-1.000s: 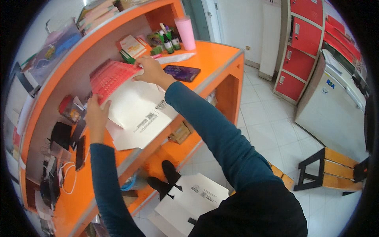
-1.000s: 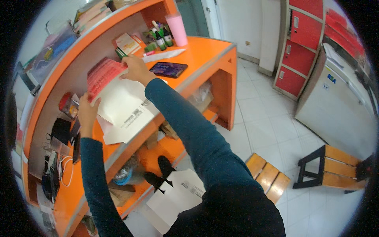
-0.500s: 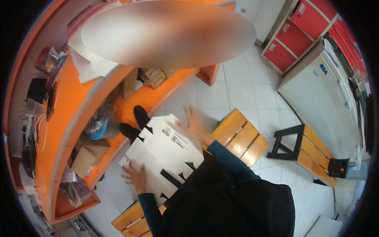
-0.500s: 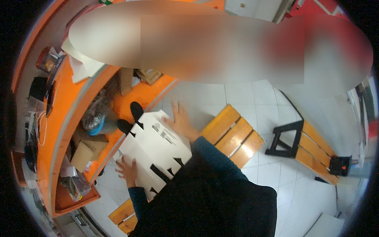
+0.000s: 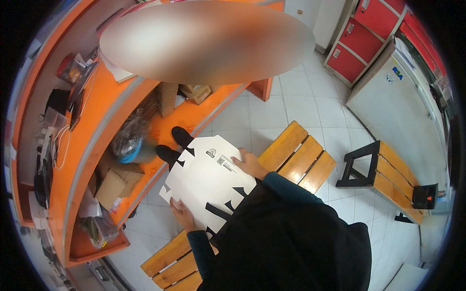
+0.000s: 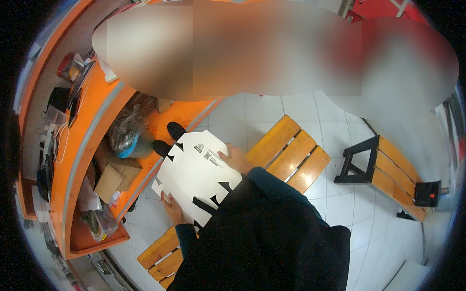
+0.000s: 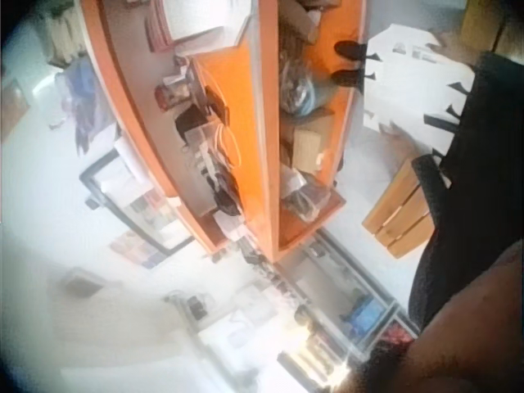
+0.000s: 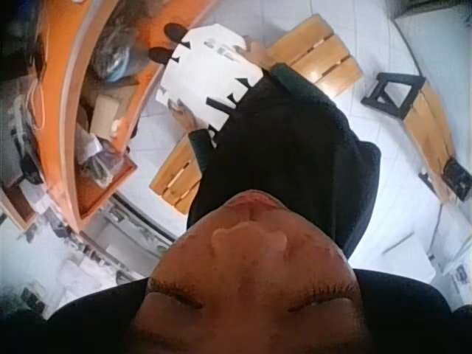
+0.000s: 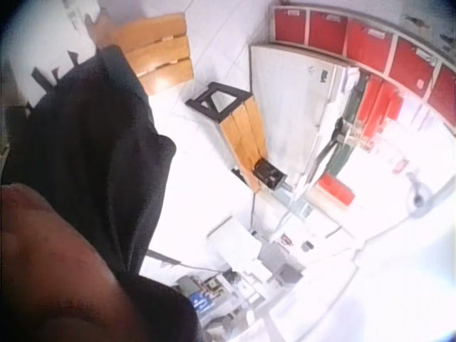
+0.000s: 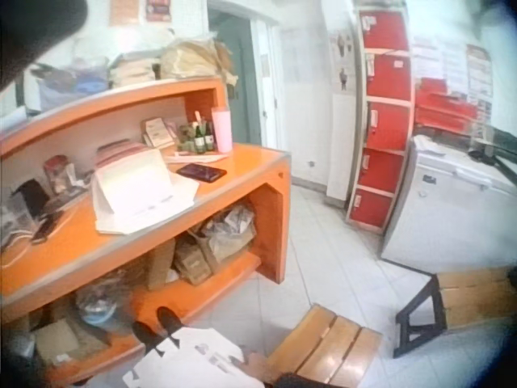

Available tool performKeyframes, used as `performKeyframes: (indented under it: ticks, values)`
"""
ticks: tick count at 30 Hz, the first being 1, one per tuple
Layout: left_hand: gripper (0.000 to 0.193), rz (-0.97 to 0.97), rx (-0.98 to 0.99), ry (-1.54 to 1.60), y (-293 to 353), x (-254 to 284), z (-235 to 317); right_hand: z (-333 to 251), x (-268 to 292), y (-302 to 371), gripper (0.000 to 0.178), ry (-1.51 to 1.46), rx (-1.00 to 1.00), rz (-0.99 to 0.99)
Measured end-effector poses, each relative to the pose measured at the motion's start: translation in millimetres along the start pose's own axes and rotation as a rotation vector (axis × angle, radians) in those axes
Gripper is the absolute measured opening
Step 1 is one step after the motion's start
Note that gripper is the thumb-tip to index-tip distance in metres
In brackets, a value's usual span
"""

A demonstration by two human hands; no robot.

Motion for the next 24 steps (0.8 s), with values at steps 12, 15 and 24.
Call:
performKeyframes:
  ticks: [12,15,24]
  values:
    - [0.045,0.071,-0.154,-0.111,1.4,5.5,27.0,-26.0,27.3,16.0,0.039,-0.027,0.130,0.098]
    - [0.045,0.063,-0.138,-0.159,4.4,6.3,37.4,-23.5,26.9,14.9,0.040,-0.071,0.172,0.130]
    - [0.047,0.135,0.045,-0.194,17.5,13.9,17.9,-6.9,12.4,-1.4,0.049,0.007,0.207,0.053]
Point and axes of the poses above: each hand's wrist, its own y-axis away from the middle knuckle, its own x-axis out of the back of the hand, z = x × y, the point moved 9 cm from there along -y, towards the middle knuckle, and after that the axes turned 12 degrees about z, right-handed, at the moved point
